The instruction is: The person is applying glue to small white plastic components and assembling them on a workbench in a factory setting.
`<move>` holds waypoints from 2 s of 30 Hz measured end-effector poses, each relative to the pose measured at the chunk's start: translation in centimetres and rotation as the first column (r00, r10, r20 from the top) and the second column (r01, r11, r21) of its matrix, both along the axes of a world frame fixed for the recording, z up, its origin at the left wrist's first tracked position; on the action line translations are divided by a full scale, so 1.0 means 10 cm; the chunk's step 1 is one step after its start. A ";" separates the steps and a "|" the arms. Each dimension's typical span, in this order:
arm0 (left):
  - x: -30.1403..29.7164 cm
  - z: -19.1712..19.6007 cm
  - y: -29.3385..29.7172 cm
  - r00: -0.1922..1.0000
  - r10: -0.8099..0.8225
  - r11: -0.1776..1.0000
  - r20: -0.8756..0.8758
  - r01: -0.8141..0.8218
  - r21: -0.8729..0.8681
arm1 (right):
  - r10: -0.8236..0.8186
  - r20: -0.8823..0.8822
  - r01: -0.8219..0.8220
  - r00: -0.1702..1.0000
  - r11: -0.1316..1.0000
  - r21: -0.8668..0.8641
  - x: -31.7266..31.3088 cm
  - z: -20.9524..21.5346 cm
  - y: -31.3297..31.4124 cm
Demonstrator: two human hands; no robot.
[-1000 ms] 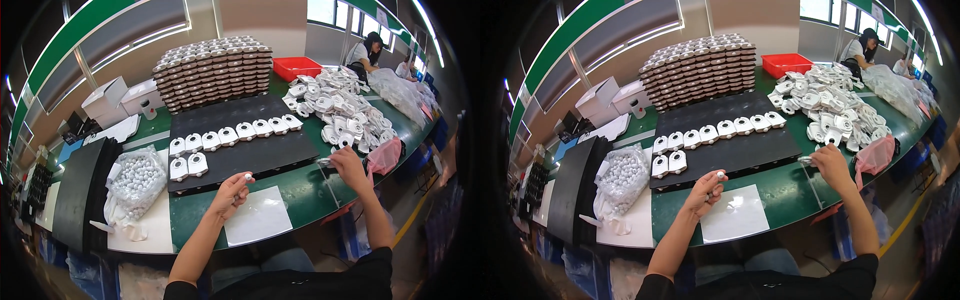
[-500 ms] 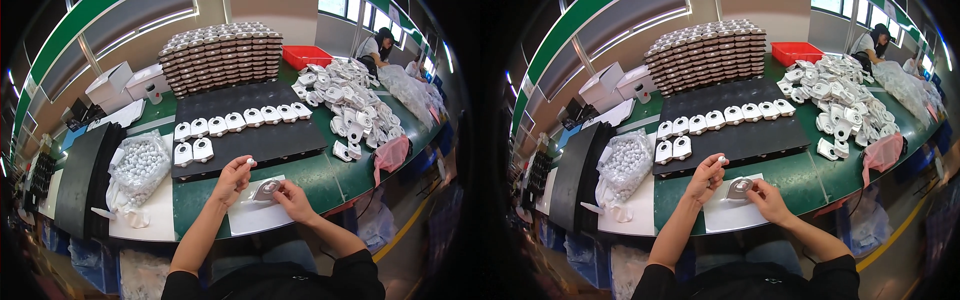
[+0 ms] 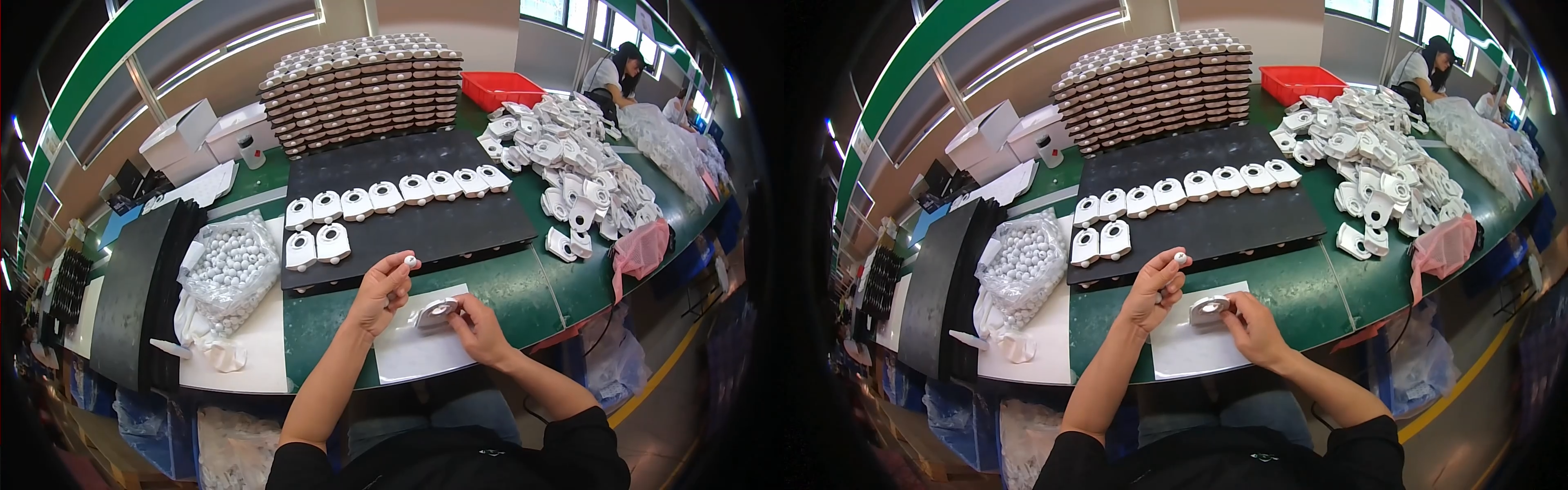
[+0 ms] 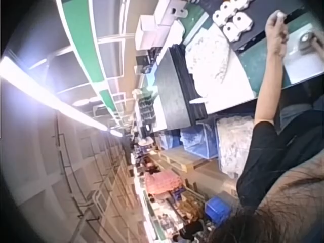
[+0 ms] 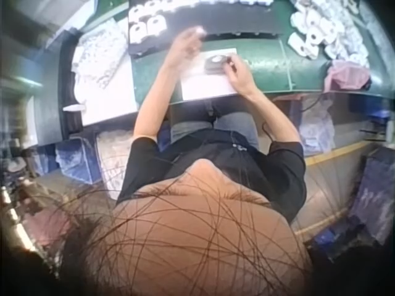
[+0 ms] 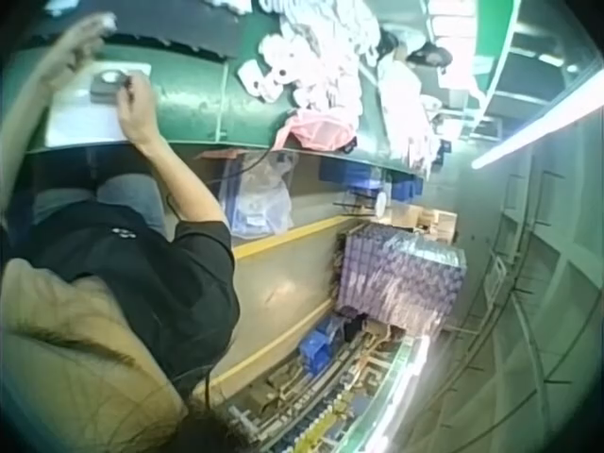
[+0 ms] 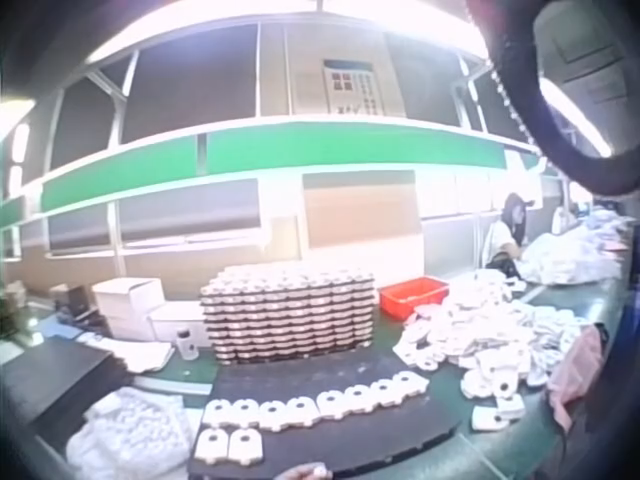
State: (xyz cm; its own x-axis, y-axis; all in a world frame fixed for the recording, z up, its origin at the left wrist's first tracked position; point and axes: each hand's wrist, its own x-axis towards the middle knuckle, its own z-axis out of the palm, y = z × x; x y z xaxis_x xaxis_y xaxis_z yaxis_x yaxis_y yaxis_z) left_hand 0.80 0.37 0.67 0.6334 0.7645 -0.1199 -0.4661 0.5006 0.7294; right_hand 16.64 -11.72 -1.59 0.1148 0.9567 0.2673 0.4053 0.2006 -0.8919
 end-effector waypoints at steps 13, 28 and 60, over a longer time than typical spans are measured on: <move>0.04 0.06 -0.07 0.986 -0.033 0.988 -0.164 0.058 0.147 | 0.123 -0.598 -0.128 0.792 0.991 0.034 0.09 -0.10 0.08; 0.08 0.06 -0.17 0.890 0.064 0.825 -0.452 0.208 0.526 | 0.084 -0.878 -0.146 0.472 0.989 0.016 0.18 -0.01 0.15; -0.01 -0.09 0.05 0.989 -0.127 0.982 -0.079 0.114 -0.153 | 0.094 -0.060 -0.107 0.994 0.956 -0.274 -0.24 0.22 1.92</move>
